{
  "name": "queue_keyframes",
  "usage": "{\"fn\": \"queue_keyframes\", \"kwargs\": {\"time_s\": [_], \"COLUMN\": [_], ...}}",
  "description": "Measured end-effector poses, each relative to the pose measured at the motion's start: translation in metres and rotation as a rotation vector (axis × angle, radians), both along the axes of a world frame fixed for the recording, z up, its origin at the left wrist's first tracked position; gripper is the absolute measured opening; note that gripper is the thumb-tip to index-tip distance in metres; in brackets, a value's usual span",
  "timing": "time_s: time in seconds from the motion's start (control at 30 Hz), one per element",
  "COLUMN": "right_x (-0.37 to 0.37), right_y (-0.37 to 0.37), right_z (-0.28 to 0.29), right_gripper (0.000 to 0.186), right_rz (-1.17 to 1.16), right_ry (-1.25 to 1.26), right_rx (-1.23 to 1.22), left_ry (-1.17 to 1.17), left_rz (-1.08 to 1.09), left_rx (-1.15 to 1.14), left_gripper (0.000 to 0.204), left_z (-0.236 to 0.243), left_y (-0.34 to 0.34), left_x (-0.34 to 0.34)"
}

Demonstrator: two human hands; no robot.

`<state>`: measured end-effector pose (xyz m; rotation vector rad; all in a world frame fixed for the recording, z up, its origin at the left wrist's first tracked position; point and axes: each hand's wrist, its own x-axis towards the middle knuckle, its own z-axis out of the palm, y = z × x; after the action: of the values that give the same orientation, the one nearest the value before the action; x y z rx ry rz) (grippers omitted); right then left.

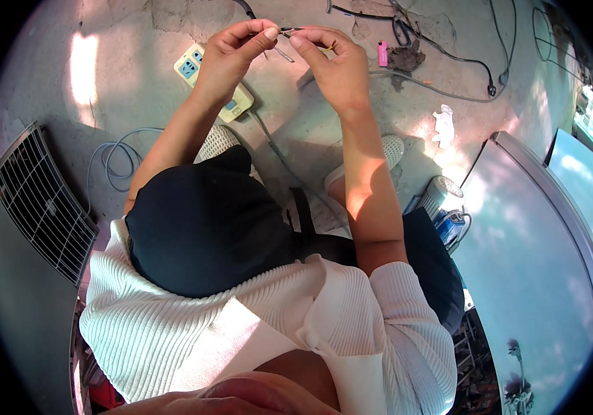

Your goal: The person connects electrical wires by stripping them, twisting the copper ends together, and securing the connection with electrical tape.

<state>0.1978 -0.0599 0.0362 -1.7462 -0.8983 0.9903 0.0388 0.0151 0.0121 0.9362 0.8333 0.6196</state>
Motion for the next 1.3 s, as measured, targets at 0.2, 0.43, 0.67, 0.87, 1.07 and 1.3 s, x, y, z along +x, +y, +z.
{"fn": "queue_keyframes", "kwargs": {"time_s": [0.2,0.43,0.67,0.87,1.07,1.3], "right_x": [-0.005,-0.006,-0.007,-0.011,-0.012,-0.011], "right_y": [0.002,0.003,0.003,0.004,0.005,0.005], "right_z": [0.007,0.008,0.008,0.006,0.002,0.002], "right_gripper": [0.018,0.016,0.014,0.014,0.013,0.014], "right_rz": [-0.039,-0.044,-0.048,-0.072,-0.100,-0.112], "right_ry": [0.207,0.315,0.268,0.223,0.236,0.253], "right_rx": [-0.084,-0.099,-0.045,-0.052,-0.027,-0.044], "left_ry": [0.013,0.026,0.075,-0.013,0.017,0.240], "left_rz": [0.015,-0.024,-0.122,-0.032,-0.018,0.025], "left_rx": [0.007,0.029,0.149,0.078,0.012,0.232], "left_gripper": [0.020,0.021,0.021,0.024,0.024,0.020], "left_z": [-0.002,0.000,0.004,0.002,0.002,0.008], "left_y": [-0.002,0.000,0.008,0.005,0.002,0.001], "left_x": [0.001,-0.001,-0.005,-0.002,-0.002,-0.003]}}
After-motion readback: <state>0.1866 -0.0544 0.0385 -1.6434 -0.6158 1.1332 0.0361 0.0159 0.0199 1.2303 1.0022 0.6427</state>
